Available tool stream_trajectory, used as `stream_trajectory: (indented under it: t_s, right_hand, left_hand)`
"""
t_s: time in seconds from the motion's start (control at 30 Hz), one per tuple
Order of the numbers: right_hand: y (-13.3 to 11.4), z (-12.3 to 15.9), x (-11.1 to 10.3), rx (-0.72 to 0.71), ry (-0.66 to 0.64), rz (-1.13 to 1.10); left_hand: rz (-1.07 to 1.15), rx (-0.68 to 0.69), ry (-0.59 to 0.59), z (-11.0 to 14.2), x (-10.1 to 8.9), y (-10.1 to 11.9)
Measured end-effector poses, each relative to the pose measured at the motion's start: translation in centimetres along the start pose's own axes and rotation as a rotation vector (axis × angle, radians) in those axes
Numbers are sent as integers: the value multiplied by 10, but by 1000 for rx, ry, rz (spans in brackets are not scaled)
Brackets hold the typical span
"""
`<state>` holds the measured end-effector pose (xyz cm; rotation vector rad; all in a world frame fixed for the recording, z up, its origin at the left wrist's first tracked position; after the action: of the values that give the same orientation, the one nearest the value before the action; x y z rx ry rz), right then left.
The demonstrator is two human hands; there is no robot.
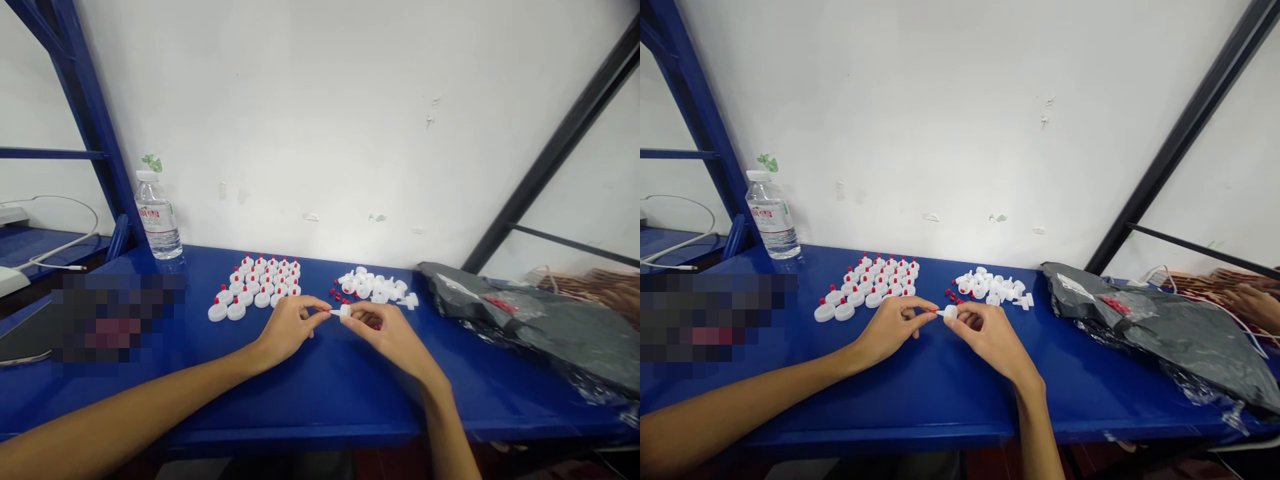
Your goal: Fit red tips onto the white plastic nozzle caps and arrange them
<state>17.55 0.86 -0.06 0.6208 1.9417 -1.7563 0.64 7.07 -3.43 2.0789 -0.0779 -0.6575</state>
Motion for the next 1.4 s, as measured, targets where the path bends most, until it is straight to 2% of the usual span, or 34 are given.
stream_trajectory:
  t_s: [0.37,0.53,0.83,1.0,1.3,1.4]
  right_hand:
    - [2,-2,0,-20,35,36]
    - [1,-1,2,-29,-8,54]
    - [-1,0,6,-35,-79,36]
    - [-2,0,10,-49,-96,53]
    - [-5,4,16,-86,-166,102]
    - [-5,4,15,-77,-171,74]
  left_hand:
    - [32,10,4,-1,3,5]
    - [62,29,2,0,1,6]
    - [87,154,58,-1,-3,21]
    - [20,243,64,3,-4,31]
    - [-12,341,-41,6,1,41]
    - [-48,330,-59,6,2,40]
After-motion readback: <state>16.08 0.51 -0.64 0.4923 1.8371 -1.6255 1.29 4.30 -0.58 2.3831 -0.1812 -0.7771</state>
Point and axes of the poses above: each hand's wrist, its own z-axis away from the middle knuckle, its own x-axis out of the palm, y = z × x, the point moved 7 cm from there along -z, towards the middle knuckle, and after that the axes turned 10 degrees about x, right-handed, at the moved point
